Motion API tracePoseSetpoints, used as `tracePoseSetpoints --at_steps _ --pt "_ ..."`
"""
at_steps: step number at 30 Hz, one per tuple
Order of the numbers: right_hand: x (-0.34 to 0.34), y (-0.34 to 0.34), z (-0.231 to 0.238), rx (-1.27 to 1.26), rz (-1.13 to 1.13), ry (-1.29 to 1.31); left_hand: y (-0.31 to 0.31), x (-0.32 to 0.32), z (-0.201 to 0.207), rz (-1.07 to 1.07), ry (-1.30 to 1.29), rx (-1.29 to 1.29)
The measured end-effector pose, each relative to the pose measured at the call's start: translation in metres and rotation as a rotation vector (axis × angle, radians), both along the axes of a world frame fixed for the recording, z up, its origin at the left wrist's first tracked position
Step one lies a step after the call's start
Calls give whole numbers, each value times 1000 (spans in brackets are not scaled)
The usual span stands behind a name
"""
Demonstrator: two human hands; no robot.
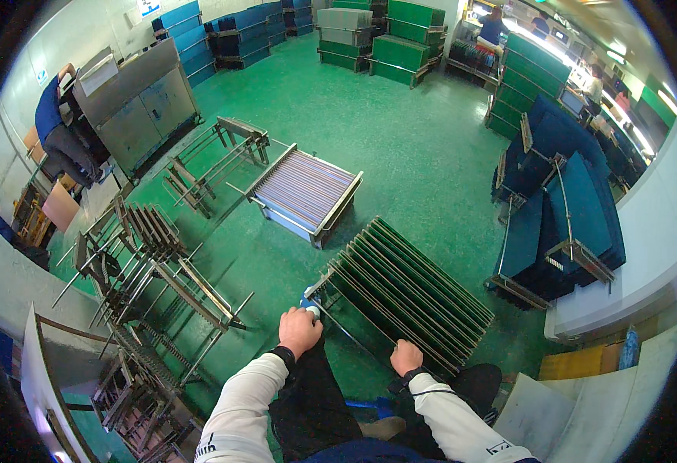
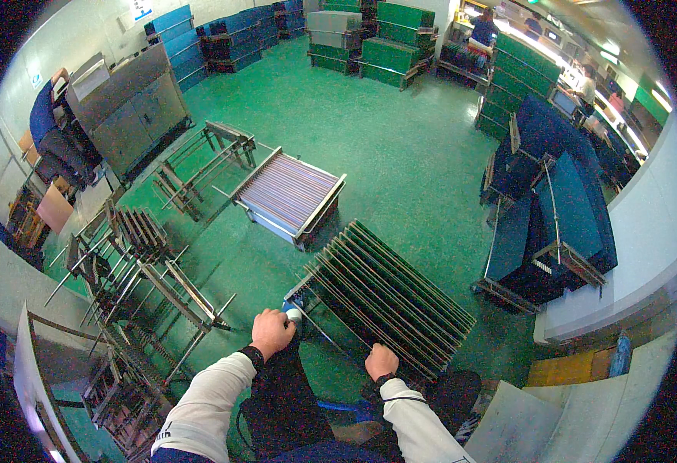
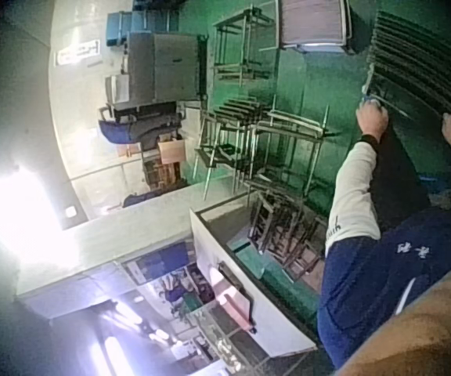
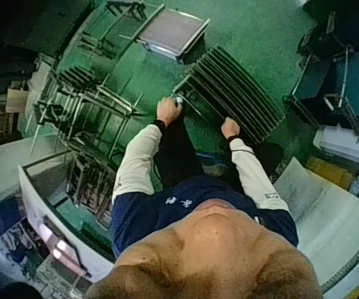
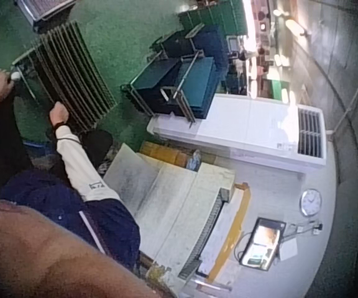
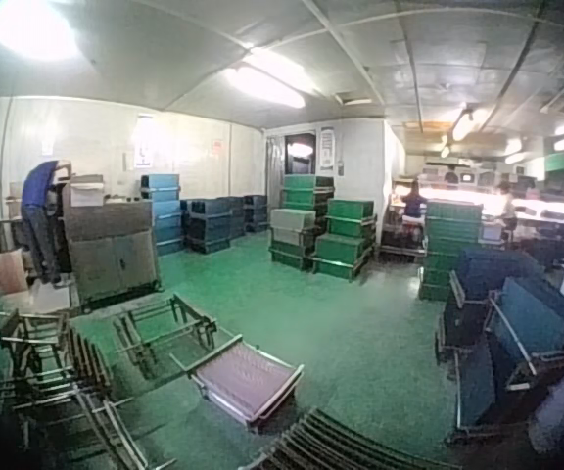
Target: Manually feeding large green circuit boards or substrates into an industrial processing machine one by one.
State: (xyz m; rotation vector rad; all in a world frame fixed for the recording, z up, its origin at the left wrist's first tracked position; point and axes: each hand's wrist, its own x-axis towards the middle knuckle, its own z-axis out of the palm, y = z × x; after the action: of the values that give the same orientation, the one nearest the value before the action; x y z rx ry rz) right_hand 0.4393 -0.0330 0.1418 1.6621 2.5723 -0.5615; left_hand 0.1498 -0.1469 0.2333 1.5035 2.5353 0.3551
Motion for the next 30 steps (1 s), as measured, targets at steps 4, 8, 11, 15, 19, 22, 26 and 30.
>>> tracePoseSetpoints --at_steps 4,8,11,15,19,22,26,30 --pt "1 0 -1 -7 7 -22 2 1 5 11 -28 -60" --pt "1 0 -5 17 -12 24 2 2 4 11 -19 -51" --pt "1 0 -6 22 -6 38 1 2 6 9 -18 -43" --pt "2 0 -7 29 4 44 1 2 6 4 -16 -26" --pt "1 0 -2 15 2 31 2 1 5 5 -19 -37" --pt "0 1 3 -12 -1 -8 1 1 3 9 -22 -30" --pt "0 1 1 -4 2 -8 2 1 4 6 -19 -44" --pt "1 1 -1 -8 3 17 3 1 5 6 -15 -54"
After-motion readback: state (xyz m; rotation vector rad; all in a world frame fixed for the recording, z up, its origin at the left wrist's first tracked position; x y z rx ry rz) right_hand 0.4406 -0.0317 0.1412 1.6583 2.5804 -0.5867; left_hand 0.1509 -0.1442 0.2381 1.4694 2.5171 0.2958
